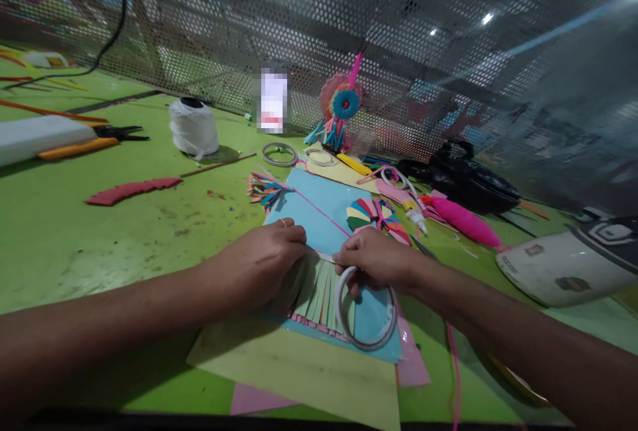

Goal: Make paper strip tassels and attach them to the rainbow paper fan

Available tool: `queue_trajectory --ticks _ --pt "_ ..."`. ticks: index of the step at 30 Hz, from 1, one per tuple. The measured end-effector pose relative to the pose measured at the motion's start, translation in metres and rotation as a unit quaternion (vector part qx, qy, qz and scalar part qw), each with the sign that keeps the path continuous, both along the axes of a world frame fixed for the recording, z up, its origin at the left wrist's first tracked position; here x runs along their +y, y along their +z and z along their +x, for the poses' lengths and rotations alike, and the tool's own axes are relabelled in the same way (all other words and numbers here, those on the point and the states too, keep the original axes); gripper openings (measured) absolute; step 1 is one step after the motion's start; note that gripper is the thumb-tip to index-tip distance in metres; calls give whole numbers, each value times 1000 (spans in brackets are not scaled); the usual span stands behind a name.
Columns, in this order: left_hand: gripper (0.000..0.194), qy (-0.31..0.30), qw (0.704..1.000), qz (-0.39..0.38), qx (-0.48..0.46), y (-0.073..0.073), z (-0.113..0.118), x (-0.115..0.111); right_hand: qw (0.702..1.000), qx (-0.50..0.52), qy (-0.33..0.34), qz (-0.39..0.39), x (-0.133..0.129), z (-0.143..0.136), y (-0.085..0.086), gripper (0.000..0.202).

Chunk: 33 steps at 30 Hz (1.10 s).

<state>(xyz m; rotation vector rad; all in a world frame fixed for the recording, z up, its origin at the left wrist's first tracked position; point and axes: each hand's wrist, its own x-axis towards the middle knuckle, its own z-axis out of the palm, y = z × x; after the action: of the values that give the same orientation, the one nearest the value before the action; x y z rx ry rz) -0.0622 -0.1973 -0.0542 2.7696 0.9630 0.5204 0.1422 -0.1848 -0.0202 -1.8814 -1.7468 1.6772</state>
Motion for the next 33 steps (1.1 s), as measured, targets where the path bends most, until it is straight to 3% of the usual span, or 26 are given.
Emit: queue_trajectory --ticks 7,12,17,24,33 --pt "9 -34 995 60 77 5 1 -4 999 -22 3 26 -2 -3 5 22" --pt "25 -46 988 92 118 9 4 -8 1000 -17 5 22 -1 -1 4 21" --pt "18 -78 968 159 177 4 8 -8 1000 -9 5 18 -4 0 4 24" --pt "20 -77 963 170 192 -1 9 -7 999 -48 23 11 -7 0 15 35" --pt "21 -71 966 157 195 7 10 -8 999 -29 28 -15 -12 19 9 35"
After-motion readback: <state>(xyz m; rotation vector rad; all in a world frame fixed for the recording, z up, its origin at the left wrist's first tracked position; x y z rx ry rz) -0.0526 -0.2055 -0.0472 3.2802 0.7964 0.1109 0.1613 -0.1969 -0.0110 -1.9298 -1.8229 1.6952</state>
